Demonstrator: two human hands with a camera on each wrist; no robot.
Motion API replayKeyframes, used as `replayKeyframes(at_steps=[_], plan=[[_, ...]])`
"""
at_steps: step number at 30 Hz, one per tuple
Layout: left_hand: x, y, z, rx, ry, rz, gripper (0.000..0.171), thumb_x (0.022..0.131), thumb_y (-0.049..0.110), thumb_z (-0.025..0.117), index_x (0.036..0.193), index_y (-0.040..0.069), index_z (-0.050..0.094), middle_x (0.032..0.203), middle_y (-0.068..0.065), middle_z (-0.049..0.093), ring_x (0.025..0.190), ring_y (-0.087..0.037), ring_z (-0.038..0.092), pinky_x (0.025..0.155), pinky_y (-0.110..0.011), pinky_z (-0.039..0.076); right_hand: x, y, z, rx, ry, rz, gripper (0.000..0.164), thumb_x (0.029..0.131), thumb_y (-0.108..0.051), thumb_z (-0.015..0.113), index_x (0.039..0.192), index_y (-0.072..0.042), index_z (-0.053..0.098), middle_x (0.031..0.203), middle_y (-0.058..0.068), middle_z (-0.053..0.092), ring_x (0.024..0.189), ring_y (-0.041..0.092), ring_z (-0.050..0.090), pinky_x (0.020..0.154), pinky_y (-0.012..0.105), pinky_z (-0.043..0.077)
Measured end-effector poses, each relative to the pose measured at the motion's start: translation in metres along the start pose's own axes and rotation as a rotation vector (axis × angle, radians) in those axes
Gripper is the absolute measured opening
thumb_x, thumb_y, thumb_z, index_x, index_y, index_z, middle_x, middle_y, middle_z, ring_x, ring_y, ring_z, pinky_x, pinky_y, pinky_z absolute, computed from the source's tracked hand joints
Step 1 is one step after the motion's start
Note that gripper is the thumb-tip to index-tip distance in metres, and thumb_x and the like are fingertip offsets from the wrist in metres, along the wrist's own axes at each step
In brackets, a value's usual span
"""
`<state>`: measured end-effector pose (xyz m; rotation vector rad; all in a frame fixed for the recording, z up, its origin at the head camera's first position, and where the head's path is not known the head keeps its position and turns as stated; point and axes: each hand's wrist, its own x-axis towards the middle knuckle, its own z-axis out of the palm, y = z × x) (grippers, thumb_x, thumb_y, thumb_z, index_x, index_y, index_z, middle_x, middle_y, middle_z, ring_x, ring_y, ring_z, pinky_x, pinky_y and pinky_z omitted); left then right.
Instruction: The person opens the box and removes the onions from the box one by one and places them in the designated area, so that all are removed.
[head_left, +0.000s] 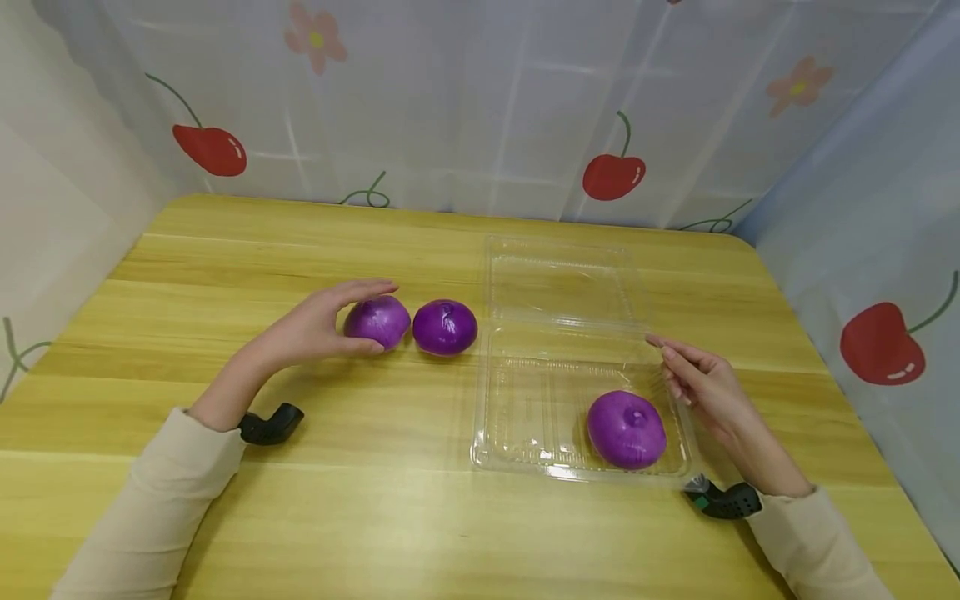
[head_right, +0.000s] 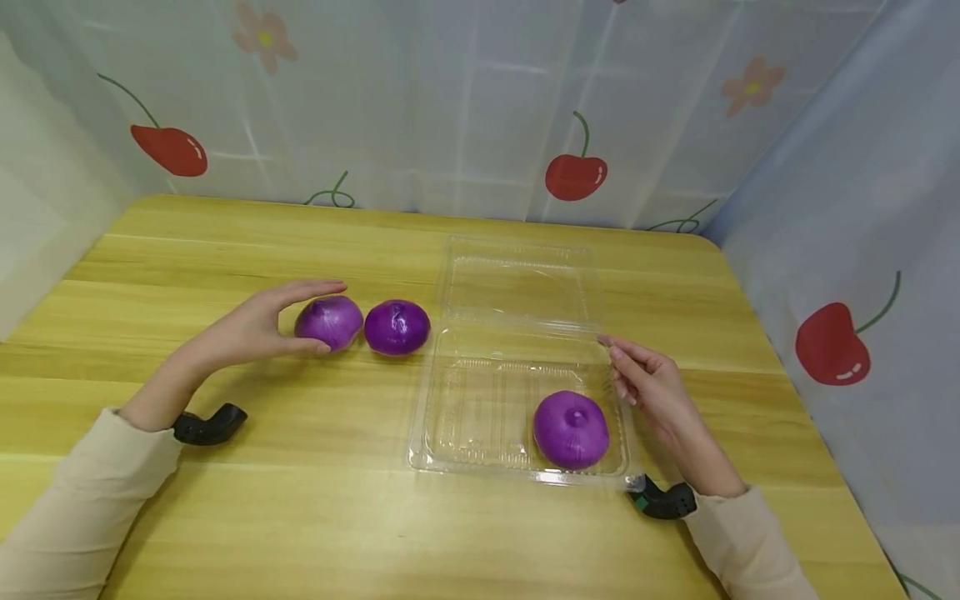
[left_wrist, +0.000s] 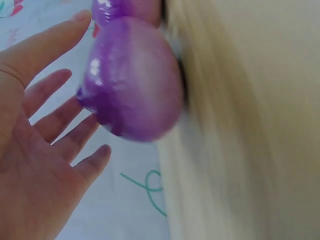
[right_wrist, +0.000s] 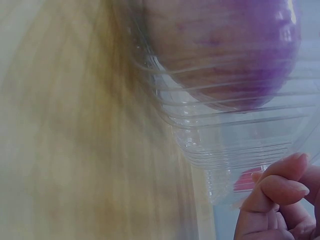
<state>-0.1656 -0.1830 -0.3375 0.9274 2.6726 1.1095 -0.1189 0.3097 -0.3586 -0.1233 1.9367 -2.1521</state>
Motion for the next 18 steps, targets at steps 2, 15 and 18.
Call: replayKeyframes(at_steps=[2,15,18], plan=[[0.001,0.004,0.001,0.001,0.011,0.018,0.069,0.078,0.021,0.078,0.138,0.008,0.047,0.142,-0.011,0.041,0.131,-0.033,0.032,0.101,-0.055,0.033,-0.001,0.000,0.000,0.004,0.004,0.002,0.026,0.099,-0.014,0.049,0.119,-0.016,0.065,0.069,-0.002,0.057,0.052,0.005,0.044,0.046,0.029,0.014],[0.053,0.100,0.015,-0.021,-0.013,0.318,0.067,0.080,0.026,0.077,0.139,0.014,0.047,0.144,0.000,0.038,0.133,-0.015,0.029,0.105,-0.036,0.031,-0.001,0.000,0.000,0.007,0.013,-0.003,0.025,0.099,-0.014,0.049,0.115,-0.017,0.067,0.069,-0.002,0.056,0.052,0.004,0.044,0.043,0.024,0.017],[0.068,0.119,0.027,-0.061,-0.084,0.391,0.067,0.081,0.026,0.076,0.139,0.011,0.046,0.144,-0.001,0.038,0.133,-0.014,0.029,0.106,-0.033,0.028,0.000,0.000,0.001,0.003,0.014,-0.002,0.025,0.099,-0.014,0.049,0.116,-0.016,0.067,0.069,-0.002,0.056,0.052,0.004,0.045,0.041,0.020,0.021]])
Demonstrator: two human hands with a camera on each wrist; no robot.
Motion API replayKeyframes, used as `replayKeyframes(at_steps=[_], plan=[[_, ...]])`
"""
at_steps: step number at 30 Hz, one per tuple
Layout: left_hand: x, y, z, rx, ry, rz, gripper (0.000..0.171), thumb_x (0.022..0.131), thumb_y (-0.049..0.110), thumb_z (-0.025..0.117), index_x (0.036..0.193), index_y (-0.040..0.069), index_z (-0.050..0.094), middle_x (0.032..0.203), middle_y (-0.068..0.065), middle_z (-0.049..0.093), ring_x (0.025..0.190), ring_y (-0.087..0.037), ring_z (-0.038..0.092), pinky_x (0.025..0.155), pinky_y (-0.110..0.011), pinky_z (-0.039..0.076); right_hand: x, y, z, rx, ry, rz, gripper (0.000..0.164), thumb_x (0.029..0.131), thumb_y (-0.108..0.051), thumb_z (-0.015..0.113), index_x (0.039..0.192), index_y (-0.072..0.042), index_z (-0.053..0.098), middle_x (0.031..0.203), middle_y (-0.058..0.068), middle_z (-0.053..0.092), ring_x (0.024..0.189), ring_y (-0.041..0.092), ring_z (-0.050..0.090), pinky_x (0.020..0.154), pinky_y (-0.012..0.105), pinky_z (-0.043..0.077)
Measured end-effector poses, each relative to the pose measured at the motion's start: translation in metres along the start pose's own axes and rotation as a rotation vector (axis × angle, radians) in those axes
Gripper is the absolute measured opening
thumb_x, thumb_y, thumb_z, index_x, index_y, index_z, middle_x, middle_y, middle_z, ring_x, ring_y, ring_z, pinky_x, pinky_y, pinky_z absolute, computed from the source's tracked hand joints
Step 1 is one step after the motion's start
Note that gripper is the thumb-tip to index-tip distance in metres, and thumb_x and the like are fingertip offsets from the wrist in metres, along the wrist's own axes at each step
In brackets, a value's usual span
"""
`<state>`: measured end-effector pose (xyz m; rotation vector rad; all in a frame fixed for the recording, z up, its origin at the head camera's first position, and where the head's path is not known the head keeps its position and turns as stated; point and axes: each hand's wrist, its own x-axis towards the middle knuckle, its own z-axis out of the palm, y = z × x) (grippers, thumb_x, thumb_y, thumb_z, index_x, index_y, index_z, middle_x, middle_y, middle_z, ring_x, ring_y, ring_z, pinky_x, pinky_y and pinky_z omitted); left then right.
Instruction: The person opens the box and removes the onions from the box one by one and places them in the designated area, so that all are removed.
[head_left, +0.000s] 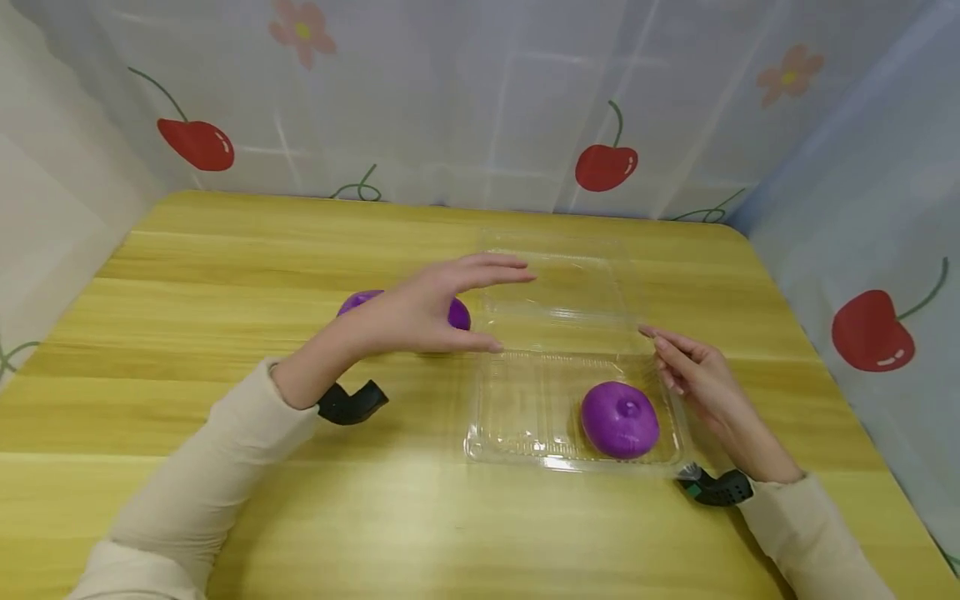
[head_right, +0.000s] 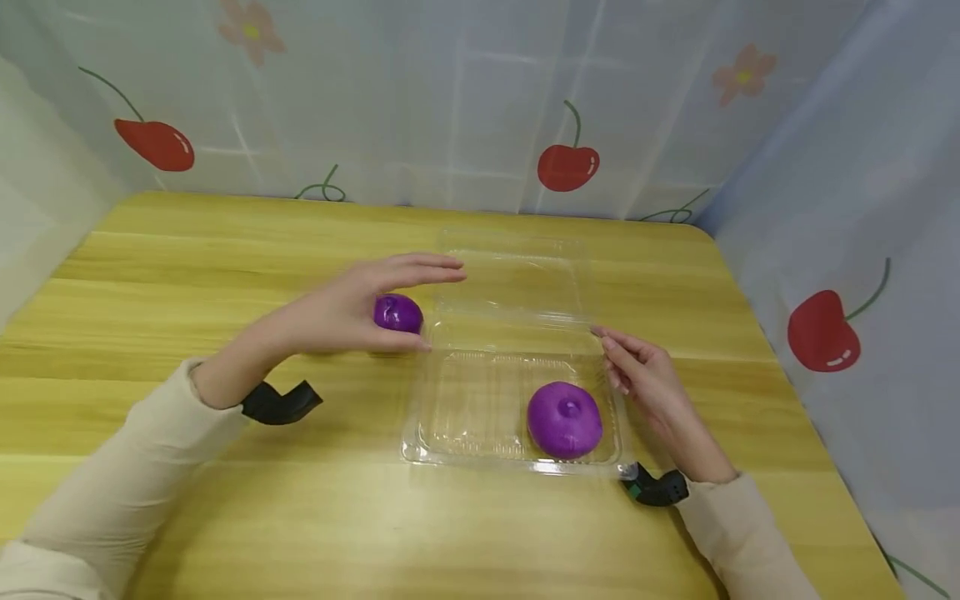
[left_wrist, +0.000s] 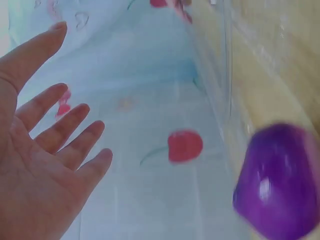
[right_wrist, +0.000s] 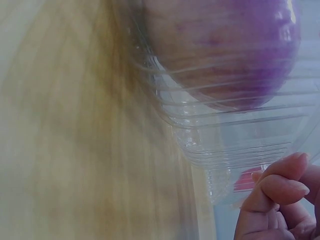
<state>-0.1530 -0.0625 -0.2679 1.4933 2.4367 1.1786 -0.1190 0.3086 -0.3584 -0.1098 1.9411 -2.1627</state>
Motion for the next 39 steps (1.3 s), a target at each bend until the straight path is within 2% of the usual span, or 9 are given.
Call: replayKeyframes(at_steps=[4,10,19,22,28,36,39], plan=[[0.021,0.003,0.026,-0.046,-0.106,0.057,0.067,0.082,0.025,0.074,0.139,0.006,0.044,0.144,-0.009,0.038,0.132,-0.015,0.030,0.107,-0.030,0.026,0.002,0.000,0.001,-0.010,-0.001,-0.008,0.025,0.099,-0.014,0.049,0.116,-0.016,0.067,0.070,-0.003,0.056,0.053,0.004,0.045,0.041,0.015,0.029],[0.040,0.001,0.063,-0.055,-0.241,0.048,0.071,0.082,0.031,0.074,0.141,0.011,0.042,0.147,-0.008,0.033,0.135,-0.013,0.024,0.108,-0.026,0.020,0.002,0.001,0.001,-0.013,0.004,-0.014,0.026,0.099,-0.014,0.048,0.115,-0.016,0.068,0.069,-0.003,0.056,0.053,0.004,0.045,0.041,0.014,0.029],[0.056,-0.005,0.095,-0.037,-0.430,0.064,0.079,0.080,0.030,0.076,0.144,0.008,0.035,0.148,-0.014,0.028,0.136,-0.019,0.022,0.109,-0.027,0.017,0.002,0.000,0.001,-0.021,0.008,-0.001,0.025,0.099,-0.015,0.049,0.116,-0.016,0.067,0.070,-0.003,0.056,0.053,0.004,0.045,0.042,0.013,0.031],[0.059,-0.007,0.102,-0.013,-0.481,0.047,0.081,0.081,0.034,0.075,0.146,0.010,0.033,0.150,-0.013,0.024,0.137,-0.017,0.018,0.109,-0.026,0.016,0.001,-0.001,0.002,-0.025,0.009,0.007,0.025,0.098,-0.016,0.049,0.116,-0.016,0.066,0.070,-0.003,0.056,0.053,0.004,0.045,0.042,0.013,0.032],[0.061,-0.006,0.112,0.013,-0.514,0.038,0.084,0.080,0.032,0.075,0.147,0.011,0.030,0.149,-0.011,0.027,0.135,-0.014,0.022,0.108,-0.022,0.016,0.000,-0.002,0.003,-0.031,0.016,0.021,0.024,0.098,-0.017,0.051,0.117,-0.017,0.066,0.070,-0.003,0.056,0.053,0.004,0.045,0.042,0.014,0.030],[0.060,-0.008,0.121,-0.006,-0.502,0.025,0.087,0.079,0.029,0.077,0.148,0.011,0.027,0.149,-0.011,0.025,0.134,-0.015,0.024,0.107,-0.023,0.019,0.001,-0.001,0.002,-0.031,0.012,0.015,0.025,0.098,-0.017,0.050,0.118,-0.016,0.065,0.070,-0.003,0.055,0.053,0.004,0.045,0.042,0.014,0.031],[0.061,-0.008,0.126,-0.009,-0.491,0.042,0.090,0.078,0.029,0.078,0.148,0.010,0.025,0.149,-0.012,0.026,0.133,-0.016,0.026,0.107,-0.022,0.020,0.001,-0.001,0.002,-0.026,0.011,0.013,0.025,0.098,-0.017,0.050,0.118,-0.016,0.065,0.070,-0.003,0.056,0.053,0.004,0.045,0.042,0.013,0.031]])
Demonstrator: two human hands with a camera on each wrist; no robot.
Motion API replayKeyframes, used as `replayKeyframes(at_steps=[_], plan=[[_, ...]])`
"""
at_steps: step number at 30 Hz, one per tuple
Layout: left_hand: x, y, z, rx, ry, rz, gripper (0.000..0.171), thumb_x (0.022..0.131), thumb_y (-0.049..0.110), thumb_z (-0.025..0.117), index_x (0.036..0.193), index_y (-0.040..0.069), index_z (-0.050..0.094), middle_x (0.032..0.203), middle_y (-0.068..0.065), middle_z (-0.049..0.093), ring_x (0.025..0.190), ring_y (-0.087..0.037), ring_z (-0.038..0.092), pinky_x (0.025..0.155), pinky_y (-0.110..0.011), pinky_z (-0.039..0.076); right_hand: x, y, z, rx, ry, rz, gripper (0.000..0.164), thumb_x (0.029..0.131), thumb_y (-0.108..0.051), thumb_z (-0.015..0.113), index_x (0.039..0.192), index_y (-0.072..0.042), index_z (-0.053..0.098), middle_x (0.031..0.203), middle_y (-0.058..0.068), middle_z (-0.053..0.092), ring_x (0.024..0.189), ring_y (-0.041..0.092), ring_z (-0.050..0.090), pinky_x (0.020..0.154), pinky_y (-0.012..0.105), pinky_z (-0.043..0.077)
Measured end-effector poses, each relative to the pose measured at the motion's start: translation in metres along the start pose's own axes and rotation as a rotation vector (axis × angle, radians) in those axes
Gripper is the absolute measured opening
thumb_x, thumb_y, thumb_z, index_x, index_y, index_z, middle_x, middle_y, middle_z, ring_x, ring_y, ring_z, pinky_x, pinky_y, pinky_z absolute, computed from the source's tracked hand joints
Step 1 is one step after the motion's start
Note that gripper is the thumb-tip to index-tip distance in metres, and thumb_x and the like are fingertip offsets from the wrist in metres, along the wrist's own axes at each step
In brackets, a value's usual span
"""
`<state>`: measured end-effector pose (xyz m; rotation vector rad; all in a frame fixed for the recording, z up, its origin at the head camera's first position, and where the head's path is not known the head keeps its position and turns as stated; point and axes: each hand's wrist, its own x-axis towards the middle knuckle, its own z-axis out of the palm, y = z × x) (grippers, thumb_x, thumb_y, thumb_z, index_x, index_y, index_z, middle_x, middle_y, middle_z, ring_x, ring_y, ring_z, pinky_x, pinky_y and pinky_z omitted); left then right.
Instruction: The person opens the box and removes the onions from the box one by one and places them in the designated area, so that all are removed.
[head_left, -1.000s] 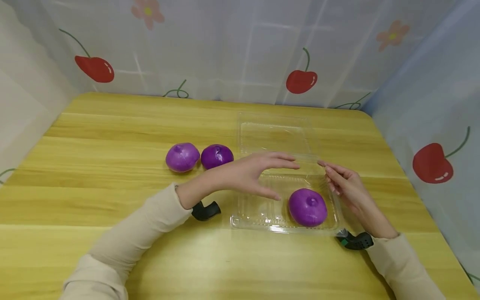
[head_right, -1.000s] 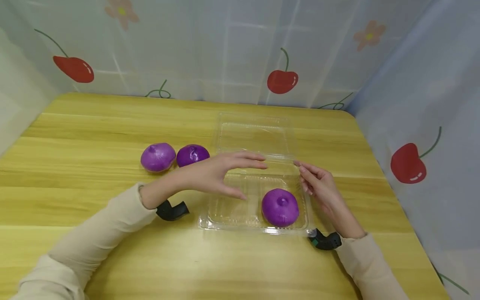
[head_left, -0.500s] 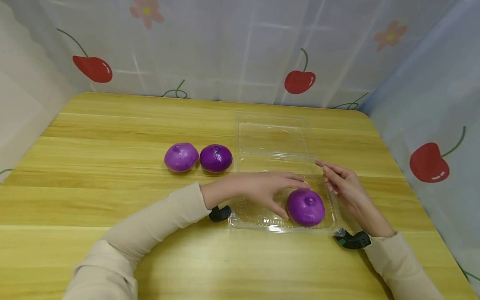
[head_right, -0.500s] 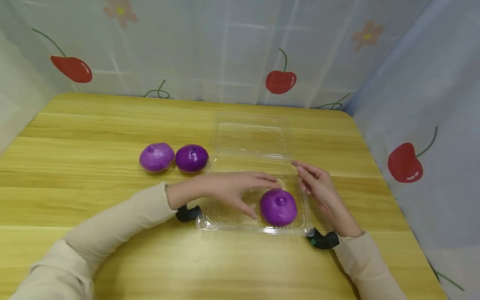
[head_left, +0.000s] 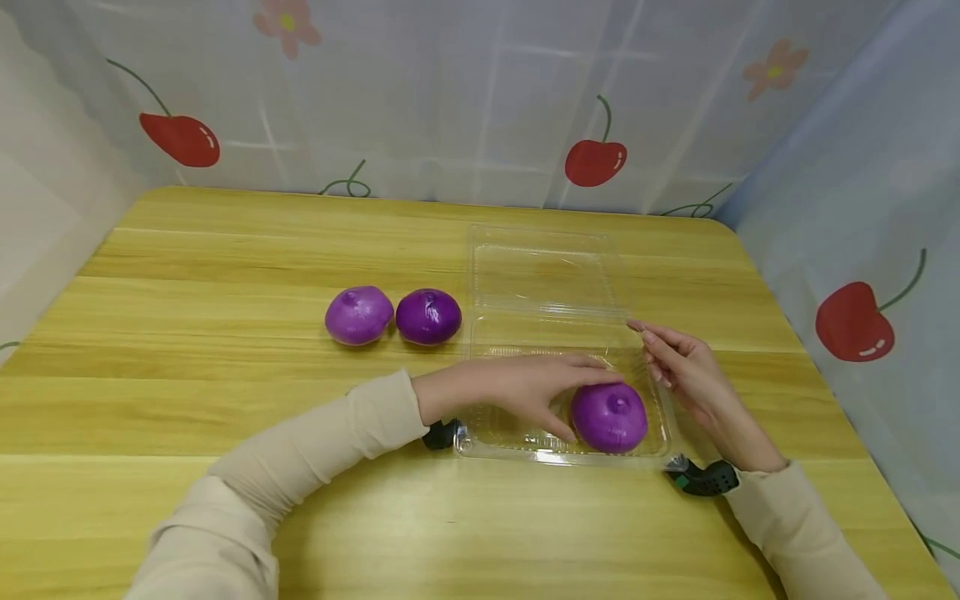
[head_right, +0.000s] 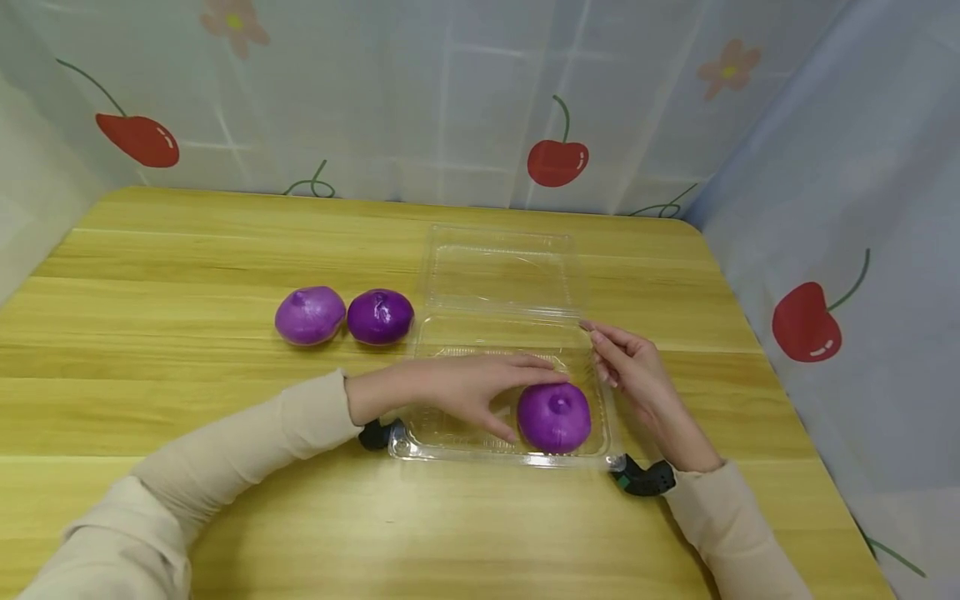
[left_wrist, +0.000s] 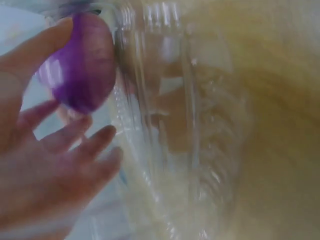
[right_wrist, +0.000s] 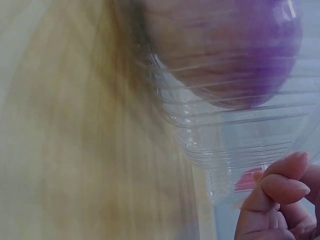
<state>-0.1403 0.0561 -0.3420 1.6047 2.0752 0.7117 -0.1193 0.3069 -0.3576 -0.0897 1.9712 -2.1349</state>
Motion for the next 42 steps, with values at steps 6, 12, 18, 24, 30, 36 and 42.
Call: replayKeyframes(at_steps=[6,12,18,24,30,36,42], plan=[[0.006,0.000,0.006,0.030,0.023,0.070,0.093,0.078,0.028,0.078,0.150,0.011,0.021,0.148,-0.013,0.027,0.132,-0.016,0.028,0.106,-0.020,0.019,0.000,0.000,0.000,-0.020,-0.003,-0.004,0.027,0.099,-0.018,0.050,0.121,-0.014,0.064,0.070,-0.003,0.056,0.053,0.004,0.045,0.042,0.013,0.032],[0.009,0.004,0.009,0.052,-0.010,0.034,0.083,0.082,0.028,0.073,0.149,0.019,0.026,0.151,-0.011,0.021,0.135,-0.014,0.020,0.106,-0.021,0.019,0.000,0.000,-0.001,-0.026,0.003,-0.005,0.026,0.098,-0.018,0.050,0.120,-0.014,0.064,0.070,-0.004,0.055,0.053,0.003,0.045,0.042,0.013,0.032],[0.009,0.007,0.010,0.024,0.022,0.009,0.078,0.081,0.026,0.075,0.146,0.019,0.034,0.147,-0.009,0.029,0.132,-0.014,0.028,0.104,-0.022,0.025,0.000,0.001,-0.001,-0.017,0.008,-0.001,0.026,0.098,-0.017,0.050,0.119,-0.015,0.066,0.069,-0.004,0.055,0.052,0.003,0.044,0.042,0.013,0.031],[0.011,0.006,0.011,0.026,0.054,0.025,0.076,0.079,0.024,0.077,0.143,0.016,0.038,0.139,-0.006,0.039,0.125,-0.011,0.037,0.101,-0.019,0.029,0.000,0.001,-0.001,-0.015,0.008,-0.002,0.025,0.098,-0.017,0.050,0.116,-0.018,0.067,0.069,-0.004,0.056,0.052,0.003,0.044,0.042,0.013,0.031],[0.012,0.005,0.011,0.039,0.055,0.038,0.078,0.077,0.024,0.079,0.143,0.013,0.038,0.141,-0.006,0.039,0.127,-0.011,0.034,0.103,-0.018,0.026,0.001,0.001,0.000,-0.012,0.001,-0.010,0.024,0.098,-0.017,0.050,0.115,-0.018,0.068,0.069,-0.004,0.056,0.052,0.003,0.044,0.041,0.013,0.031],[0.013,0.006,0.010,0.029,0.060,0.051,0.078,0.076,0.023,0.079,0.142,0.012,0.039,0.141,-0.005,0.040,0.128,-0.009,0.033,0.103,-0.017,0.024,0.002,0.001,-0.001,0.004,-0.006,-0.022,0.025,0.099,-0.014,0.049,0.115,-0.016,0.068,0.069,-0.003,0.057,0.052,0.003,0.045,0.041,0.013,0.032],[0.013,0.006,0.008,0.037,0.070,0.059,0.077,0.075,0.022,0.080,0.141,0.013,0.041,0.141,-0.004,0.041,0.127,-0.009,0.034,0.102,-0.017,0.025,0.000,0.001,-0.002,0.003,-0.010,-0.028,0.026,0.099,-0.014,0.049,0.116,-0.015,0.067,0.069,-0.003,0.057,0.052,0.003,0.045,0.041,0.013,0.031]])
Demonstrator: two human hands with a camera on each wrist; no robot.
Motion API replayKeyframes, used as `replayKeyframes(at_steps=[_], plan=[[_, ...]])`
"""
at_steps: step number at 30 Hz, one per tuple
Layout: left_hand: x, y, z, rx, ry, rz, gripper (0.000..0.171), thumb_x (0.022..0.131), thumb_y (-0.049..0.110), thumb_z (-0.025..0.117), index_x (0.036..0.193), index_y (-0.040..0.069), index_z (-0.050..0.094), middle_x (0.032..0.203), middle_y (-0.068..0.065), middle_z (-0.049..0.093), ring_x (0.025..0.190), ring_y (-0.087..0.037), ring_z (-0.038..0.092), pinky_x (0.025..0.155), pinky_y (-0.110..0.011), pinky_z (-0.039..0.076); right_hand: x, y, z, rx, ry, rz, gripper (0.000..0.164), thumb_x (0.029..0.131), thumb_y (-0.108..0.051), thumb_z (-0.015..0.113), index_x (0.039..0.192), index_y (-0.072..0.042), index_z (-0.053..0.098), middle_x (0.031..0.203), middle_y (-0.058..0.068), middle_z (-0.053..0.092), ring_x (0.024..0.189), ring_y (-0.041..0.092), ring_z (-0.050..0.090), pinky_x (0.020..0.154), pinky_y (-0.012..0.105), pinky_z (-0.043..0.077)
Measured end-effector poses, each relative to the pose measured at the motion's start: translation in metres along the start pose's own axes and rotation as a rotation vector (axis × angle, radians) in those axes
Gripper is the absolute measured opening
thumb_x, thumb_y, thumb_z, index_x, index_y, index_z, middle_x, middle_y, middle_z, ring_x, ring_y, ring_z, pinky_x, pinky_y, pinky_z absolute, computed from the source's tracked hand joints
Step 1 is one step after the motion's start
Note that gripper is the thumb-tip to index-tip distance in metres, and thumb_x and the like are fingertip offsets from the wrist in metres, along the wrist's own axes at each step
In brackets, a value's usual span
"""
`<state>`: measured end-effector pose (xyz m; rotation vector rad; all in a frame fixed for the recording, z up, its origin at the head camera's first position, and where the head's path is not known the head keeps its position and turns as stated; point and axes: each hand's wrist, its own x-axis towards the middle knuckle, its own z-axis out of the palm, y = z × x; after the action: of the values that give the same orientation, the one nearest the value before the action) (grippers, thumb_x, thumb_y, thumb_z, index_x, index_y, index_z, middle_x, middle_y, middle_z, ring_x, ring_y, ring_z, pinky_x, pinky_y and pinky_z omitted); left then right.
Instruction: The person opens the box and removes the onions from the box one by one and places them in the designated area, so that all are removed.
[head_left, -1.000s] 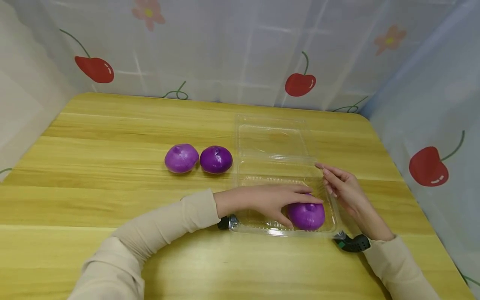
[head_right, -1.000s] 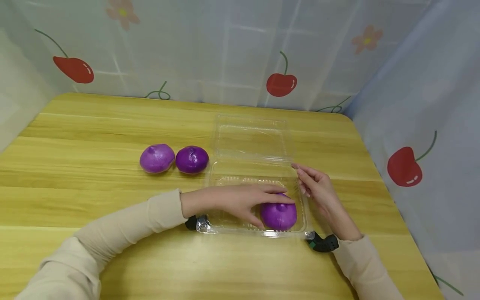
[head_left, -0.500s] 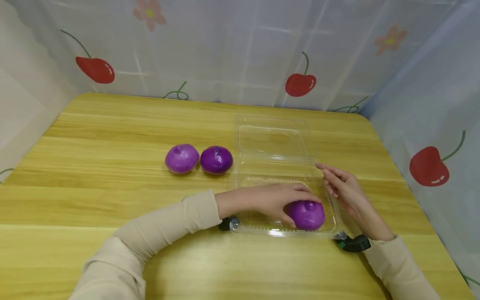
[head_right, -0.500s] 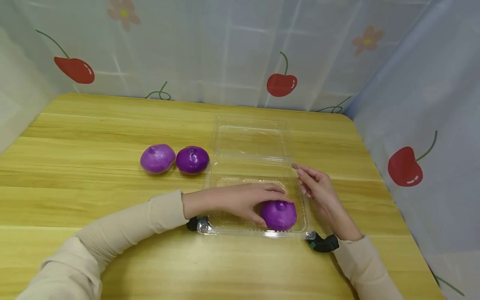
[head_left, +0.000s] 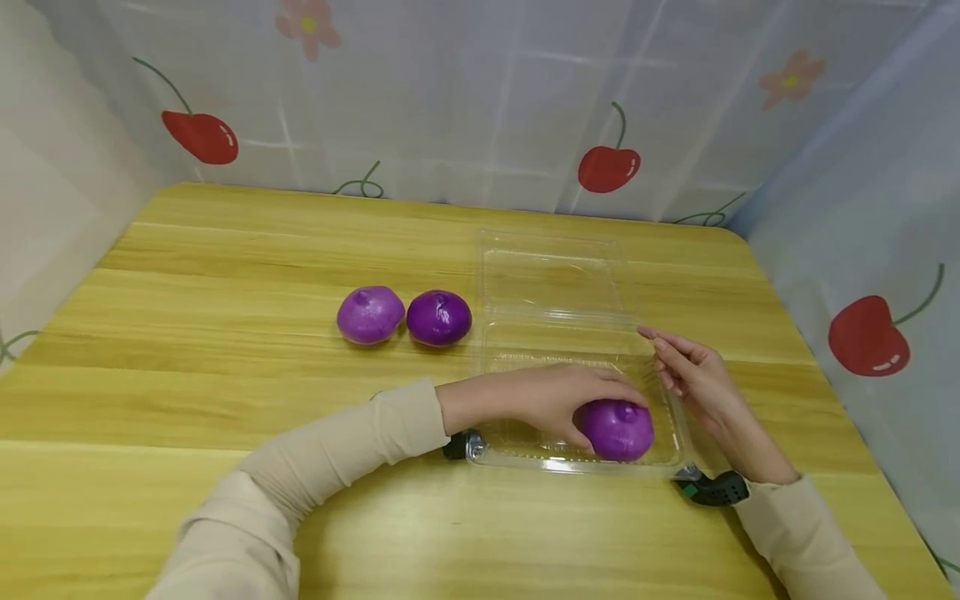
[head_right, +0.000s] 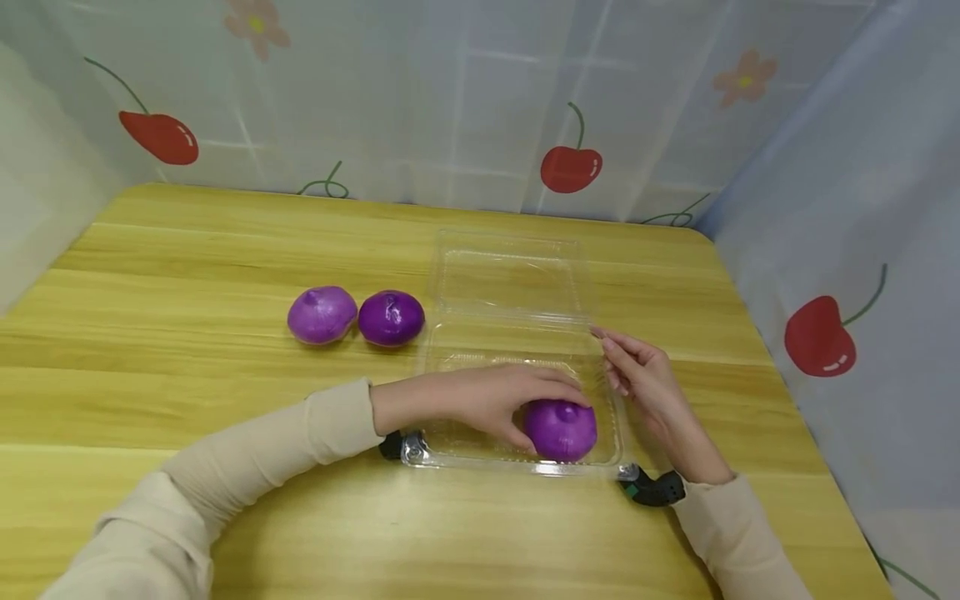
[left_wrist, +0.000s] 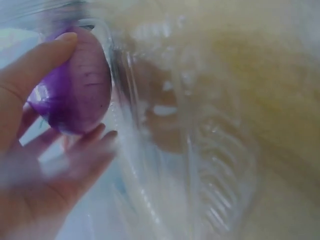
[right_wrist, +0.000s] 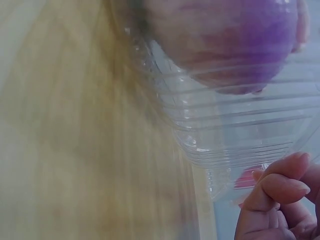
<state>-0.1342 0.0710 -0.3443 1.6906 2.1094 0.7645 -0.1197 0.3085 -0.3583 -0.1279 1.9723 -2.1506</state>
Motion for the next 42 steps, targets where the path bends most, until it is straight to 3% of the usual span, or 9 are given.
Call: replayKeyframes(at_steps=[9,19,25,30,32,37,42], plan=[[-0.006,0.004,-0.013,-0.076,0.060,-0.007,0.077,0.076,0.023,0.080,0.142,0.014,0.040,0.143,-0.004,0.038,0.128,-0.009,0.033,0.101,-0.017,0.028,-0.002,0.000,-0.002,0.021,-0.005,-0.001,0.026,0.099,-0.012,0.048,0.115,-0.016,0.068,0.069,-0.003,0.058,0.052,0.003,0.046,0.041,0.013,0.032],[-0.034,0.008,-0.027,-0.124,0.175,-0.003,0.077,0.075,0.021,0.081,0.141,0.013,0.042,0.142,-0.003,0.039,0.127,-0.008,0.034,0.102,-0.020,0.029,-0.002,-0.001,-0.003,0.033,-0.007,0.003,0.026,0.099,-0.013,0.048,0.115,-0.016,0.068,0.069,-0.003,0.058,0.053,0.003,0.047,0.040,0.014,0.030],[-0.064,0.009,-0.046,-0.129,0.276,-0.072,0.076,0.075,0.022,0.081,0.140,0.016,0.043,0.141,0.000,0.041,0.127,-0.009,0.036,0.099,-0.024,0.036,-0.003,-0.001,-0.005,0.033,-0.002,0.001,0.026,0.099,-0.013,0.048,0.116,-0.015,0.068,0.069,-0.003,0.058,0.052,0.003,0.046,0.040,0.022,0.020],[-0.089,0.005,-0.059,-0.162,0.358,-0.130,0.075,0.074,0.015,0.081,0.139,0.015,0.044,0.139,0.000,0.043,0.120,-0.012,0.043,0.089,-0.024,0.046,-0.005,-0.002,-0.006,0.039,0.002,0.005,0.026,0.099,-0.013,0.049,0.117,-0.016,0.067,0.069,-0.002,0.058,0.051,0.004,0.045,0.043,0.027,0.017],[-0.099,0.001,-0.063,-0.156,0.402,-0.140,0.073,0.073,0.015,0.082,0.137,0.016,0.046,0.135,0.002,0.047,0.110,-0.013,0.049,0.081,-0.027,0.050,-0.005,-0.001,-0.006,0.042,0.000,0.006,0.026,0.099,-0.012,0.048,0.117,-0.017,0.067,0.069,-0.001,0.058,0.051,0.004,0.045,0.043,0.027,0.017],[-0.132,-0.005,-0.070,-0.216,0.482,-0.215,0.075,0.073,0.015,0.082,0.138,0.022,0.045,0.135,0.003,0.045,0.109,-0.019,0.052,0.083,-0.034,0.051,-0.005,0.000,-0.005,0.035,-0.007,0.007,0.027,0.099,-0.013,0.048,0.118,-0.017,0.066,0.070,-0.001,0.058,0.051,0.005,0.044,0.044,0.028,0.017],[-0.171,-0.012,-0.079,-0.240,0.558,-0.330,0.076,0.074,0.017,0.082,0.140,0.022,0.044,0.138,-0.002,0.042,0.118,-0.026,0.047,0.087,-0.038,0.049,-0.005,-0.001,-0.004,0.024,-0.020,0.009,0.028,0.099,-0.015,0.048,0.122,-0.014,0.064,0.071,0.000,0.057,0.051,0.005,0.043,0.045,0.029,0.017]])
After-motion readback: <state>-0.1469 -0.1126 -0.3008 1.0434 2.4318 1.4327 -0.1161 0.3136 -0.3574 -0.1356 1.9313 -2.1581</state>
